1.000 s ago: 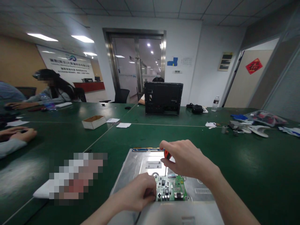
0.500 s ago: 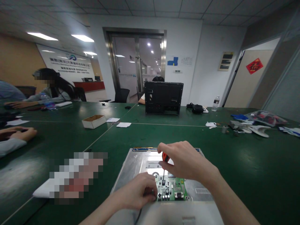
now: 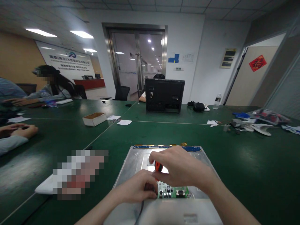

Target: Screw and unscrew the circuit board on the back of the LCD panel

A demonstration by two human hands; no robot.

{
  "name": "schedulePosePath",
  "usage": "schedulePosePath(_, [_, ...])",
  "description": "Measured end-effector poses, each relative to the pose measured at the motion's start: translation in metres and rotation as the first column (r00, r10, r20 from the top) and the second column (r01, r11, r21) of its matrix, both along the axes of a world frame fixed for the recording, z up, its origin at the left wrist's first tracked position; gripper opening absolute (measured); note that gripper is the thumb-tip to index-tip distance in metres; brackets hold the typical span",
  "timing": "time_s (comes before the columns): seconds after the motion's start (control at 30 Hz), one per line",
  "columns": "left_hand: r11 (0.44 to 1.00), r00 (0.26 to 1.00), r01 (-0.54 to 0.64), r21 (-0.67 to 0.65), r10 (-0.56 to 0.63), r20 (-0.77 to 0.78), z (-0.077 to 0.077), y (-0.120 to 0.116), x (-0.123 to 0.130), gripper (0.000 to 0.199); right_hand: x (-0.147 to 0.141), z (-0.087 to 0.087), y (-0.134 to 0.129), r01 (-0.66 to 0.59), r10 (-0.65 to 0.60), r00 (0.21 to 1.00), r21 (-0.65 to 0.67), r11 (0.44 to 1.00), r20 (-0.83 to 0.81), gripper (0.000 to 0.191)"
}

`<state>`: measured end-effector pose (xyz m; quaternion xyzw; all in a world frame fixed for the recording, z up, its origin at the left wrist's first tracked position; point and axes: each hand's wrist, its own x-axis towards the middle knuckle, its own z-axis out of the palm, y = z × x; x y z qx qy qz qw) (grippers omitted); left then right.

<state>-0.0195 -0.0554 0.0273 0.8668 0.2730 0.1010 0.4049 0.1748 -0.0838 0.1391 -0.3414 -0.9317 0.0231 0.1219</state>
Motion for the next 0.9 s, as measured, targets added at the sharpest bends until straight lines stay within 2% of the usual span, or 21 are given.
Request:
schedulePosePath(0.4, [0.999,1.000,-0.016,-0.039,0.016,-0.003,-0.0019,0.0022,-0.0008,0.005,-0.0075,-0.0084,0.0008,-0.034,0.035,0.999,-0.034,0.999,0.038,0.015])
schedulePosePath(0.67, [0.996,0.998,-0.027,-0.087,0.022,-0.056,-0.0037,0.0028,-0.0020,0.005,-0.0077,-0.0084,-0.0011,-0.039,0.039,0.999,0.010,0.999,0.036,0.012])
schedulePosePath(0.9, [0.999,1.000,-0.021,-0.036,0.021,-0.017,-0.0044,0.0019,-0.0024,0.003,-0.0076,-0.0067,-0.0035,-0.024,0.023,0.999,0.009,1.000,0.038,0.013])
